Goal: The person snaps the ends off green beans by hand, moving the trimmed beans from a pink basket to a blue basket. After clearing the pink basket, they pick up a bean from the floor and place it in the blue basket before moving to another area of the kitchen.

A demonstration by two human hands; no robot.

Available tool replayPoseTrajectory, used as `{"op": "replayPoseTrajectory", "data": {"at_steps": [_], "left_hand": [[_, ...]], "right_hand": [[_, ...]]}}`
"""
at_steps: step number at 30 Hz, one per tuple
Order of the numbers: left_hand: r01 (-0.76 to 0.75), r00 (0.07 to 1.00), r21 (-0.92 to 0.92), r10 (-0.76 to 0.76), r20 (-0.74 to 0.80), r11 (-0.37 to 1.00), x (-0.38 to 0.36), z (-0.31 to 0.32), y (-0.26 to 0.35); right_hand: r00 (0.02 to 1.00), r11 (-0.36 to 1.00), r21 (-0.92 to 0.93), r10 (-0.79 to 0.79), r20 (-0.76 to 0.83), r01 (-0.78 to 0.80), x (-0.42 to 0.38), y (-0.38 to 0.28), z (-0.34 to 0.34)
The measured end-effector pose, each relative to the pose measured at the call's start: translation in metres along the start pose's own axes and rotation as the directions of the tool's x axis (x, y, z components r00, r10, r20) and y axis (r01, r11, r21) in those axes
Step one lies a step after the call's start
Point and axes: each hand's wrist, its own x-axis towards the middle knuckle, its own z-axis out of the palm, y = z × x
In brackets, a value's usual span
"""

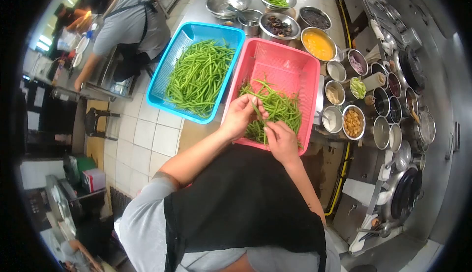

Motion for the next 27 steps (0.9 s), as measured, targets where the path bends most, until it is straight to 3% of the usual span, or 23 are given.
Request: {"op": "replayPoseTrajectory", "data": {"at_steps": [9, 13, 19, 22, 24, 27], "left_hand": [[-0.121, 0.992, -0.091, 0.123, 0.015, 0.988, -0.001, 0.01, -0.006], [-0.09, 0.994, -0.169, 0.079, -0.073, 0.982, 0.002, 0.013, 0.001], [-0.071, 0.997, -0.108, 0.067, -0.037, 0.992, 0.001, 0.011, 0.007], [-0.047, 0.998, -0.038, 0.049, 0.042, 0.998, -0.006, 0.014, 0.006], [-0.005, 0.995, 0.021, 0.003, 0.104, 1.0, -0.013, 0.021, 0.01], [0.041, 0.989, -0.07, -0.031, 0.145, 0.997, -0.02, 0.026, 0.032]], "right_hand": [[0.997, 0.995, 0.088, 0.043, 0.059, -0.048, -0.001, -0.004, 0.002], [0.993, 0.999, -0.012, -0.037, 0.115, 0.039, -0.004, 0.005, 0.004], [0.993, 0.988, -0.157, 0.024, 0.115, -0.006, -0.005, 0.002, -0.001], [0.995, 0.966, -0.243, 0.067, -0.077, -0.084, -0.003, 0.002, -0.001], [0.981, 0.972, -0.207, 0.071, -0.182, -0.109, -0.001, 0.013, 0.001], [0.962, 0.981, -0.134, 0.103, -0.252, -0.14, 0.003, 0.03, -0.005]]}}
